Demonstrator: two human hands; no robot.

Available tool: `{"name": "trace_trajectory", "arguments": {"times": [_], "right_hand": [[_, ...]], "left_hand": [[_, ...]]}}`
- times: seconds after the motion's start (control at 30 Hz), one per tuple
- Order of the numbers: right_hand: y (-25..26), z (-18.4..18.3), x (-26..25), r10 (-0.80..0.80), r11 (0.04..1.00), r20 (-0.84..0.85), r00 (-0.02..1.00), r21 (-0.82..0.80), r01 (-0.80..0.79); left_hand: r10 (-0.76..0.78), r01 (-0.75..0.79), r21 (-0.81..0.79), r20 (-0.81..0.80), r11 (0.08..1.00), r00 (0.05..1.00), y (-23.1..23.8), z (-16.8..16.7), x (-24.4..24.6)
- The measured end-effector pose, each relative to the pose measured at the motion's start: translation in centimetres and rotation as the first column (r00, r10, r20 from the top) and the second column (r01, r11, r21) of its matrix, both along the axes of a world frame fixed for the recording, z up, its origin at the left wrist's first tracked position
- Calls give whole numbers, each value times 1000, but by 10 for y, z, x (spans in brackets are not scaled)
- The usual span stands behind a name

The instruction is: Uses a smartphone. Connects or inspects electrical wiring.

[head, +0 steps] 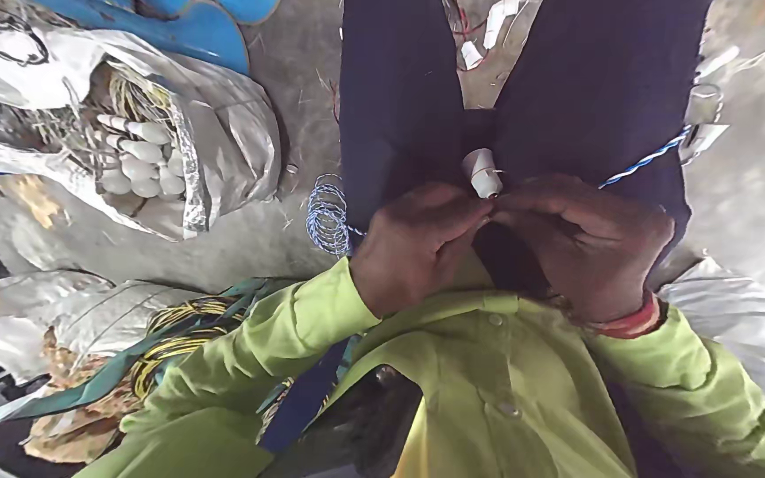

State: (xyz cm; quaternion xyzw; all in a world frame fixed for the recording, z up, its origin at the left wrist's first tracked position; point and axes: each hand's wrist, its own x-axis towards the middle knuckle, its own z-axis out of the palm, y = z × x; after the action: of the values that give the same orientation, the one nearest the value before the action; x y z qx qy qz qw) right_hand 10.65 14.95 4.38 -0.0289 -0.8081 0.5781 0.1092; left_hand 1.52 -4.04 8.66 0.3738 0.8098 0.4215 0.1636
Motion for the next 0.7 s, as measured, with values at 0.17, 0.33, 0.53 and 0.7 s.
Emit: {"name": "trace_trajectory", "arguments": {"times": [0.17, 0.33, 0.53, 0.7], "right_hand": [[3, -1, -1, 47, 998, -6, 999, -32, -47], [3, -3, -5, 28, 1000, -28, 999, -1, -28], [5, 2, -4, 94, 995, -10, 996, 44, -94], [10, 5, -5, 147, 962, -108, 983, 247, -117]], "left_hand": [[-47, 54, -109, 61, 993, 997, 3, 6, -8], [-23, 62, -86, 393, 994, 919, 1, 4, -21], [62, -18, -73, 661, 997, 748, 3, 4, -25], [147, -115, -94, 702, 989, 697, 5, 4, -17]]}}
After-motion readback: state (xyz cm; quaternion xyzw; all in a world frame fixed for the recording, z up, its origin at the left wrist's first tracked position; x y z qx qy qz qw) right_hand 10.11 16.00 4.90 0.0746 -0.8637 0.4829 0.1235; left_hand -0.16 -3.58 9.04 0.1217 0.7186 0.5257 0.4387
